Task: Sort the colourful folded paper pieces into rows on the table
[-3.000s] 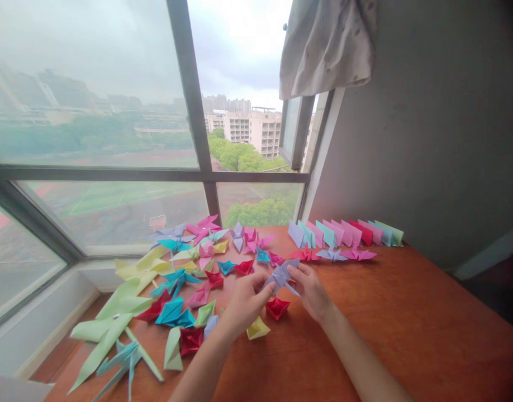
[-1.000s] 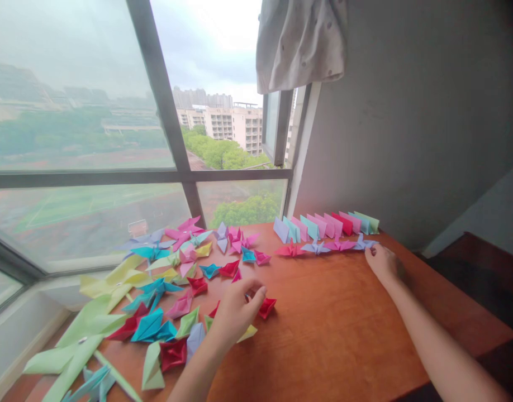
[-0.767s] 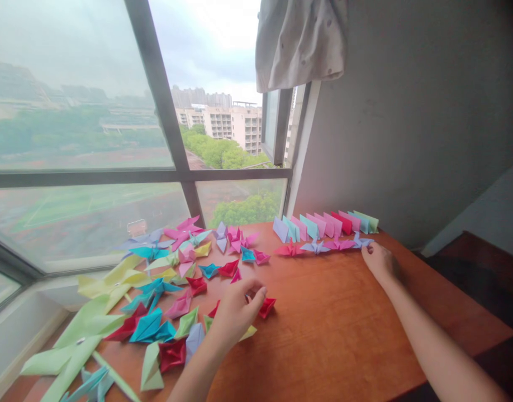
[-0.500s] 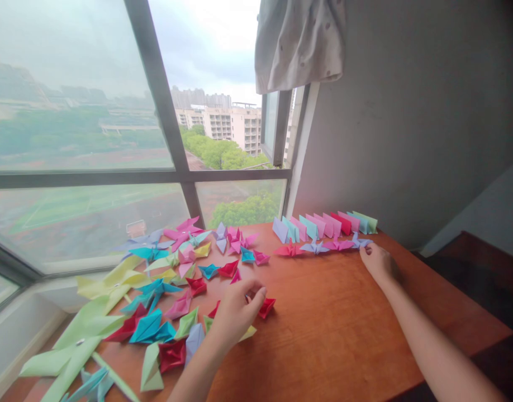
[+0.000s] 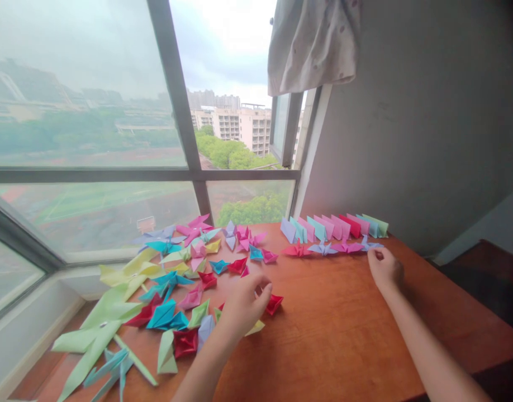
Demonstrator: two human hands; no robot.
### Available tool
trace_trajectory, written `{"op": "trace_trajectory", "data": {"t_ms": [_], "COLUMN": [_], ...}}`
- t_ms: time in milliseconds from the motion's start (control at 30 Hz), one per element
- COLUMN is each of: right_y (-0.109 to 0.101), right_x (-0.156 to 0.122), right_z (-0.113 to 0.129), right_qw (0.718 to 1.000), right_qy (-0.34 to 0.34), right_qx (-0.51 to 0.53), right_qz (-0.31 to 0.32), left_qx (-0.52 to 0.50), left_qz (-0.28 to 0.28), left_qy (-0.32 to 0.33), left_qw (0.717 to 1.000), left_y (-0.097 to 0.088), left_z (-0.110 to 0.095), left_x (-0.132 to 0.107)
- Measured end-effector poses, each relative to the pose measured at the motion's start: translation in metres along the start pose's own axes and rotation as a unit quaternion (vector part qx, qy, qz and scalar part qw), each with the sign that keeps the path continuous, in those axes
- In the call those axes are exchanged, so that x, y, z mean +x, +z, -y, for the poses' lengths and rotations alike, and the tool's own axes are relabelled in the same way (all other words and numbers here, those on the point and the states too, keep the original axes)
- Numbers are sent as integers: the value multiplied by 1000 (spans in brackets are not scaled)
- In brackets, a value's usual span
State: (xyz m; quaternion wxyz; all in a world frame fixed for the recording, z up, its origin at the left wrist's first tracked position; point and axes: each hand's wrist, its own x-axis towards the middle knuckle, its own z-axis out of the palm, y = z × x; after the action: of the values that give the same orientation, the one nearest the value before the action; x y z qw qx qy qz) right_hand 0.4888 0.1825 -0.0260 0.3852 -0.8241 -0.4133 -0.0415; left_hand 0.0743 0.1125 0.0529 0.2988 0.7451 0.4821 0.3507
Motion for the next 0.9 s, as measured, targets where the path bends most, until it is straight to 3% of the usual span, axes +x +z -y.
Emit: {"op": "trace_trajectory", "data": {"t_ms": [133, 267, 433, 600, 900], "right_y": [9, 18, 26, 42, 82], "right_x": [-38, -87, -129, -136, -127], "right_z": [49, 105, 156, 189, 257], "right_qw": [983, 936, 903, 906, 916], "right_qy": [-41, -108, -185, -228, -268], "right_qx": [155, 270, 272, 204, 117], "right_qz": [84, 198, 277, 293, 275], "left_qx": [128, 214, 232, 231, 215], "left_qz": [-26, -48, -68, -82, -74], "left_qy": [22, -7, -47, -63, -71], "left_qw": [991, 976, 969, 967, 971], "left_y": [-6, -19, -37, -44, -37], "left_z": [4, 13, 24, 28, 23], "left_x": [-1, 2, 6, 6, 4]}}
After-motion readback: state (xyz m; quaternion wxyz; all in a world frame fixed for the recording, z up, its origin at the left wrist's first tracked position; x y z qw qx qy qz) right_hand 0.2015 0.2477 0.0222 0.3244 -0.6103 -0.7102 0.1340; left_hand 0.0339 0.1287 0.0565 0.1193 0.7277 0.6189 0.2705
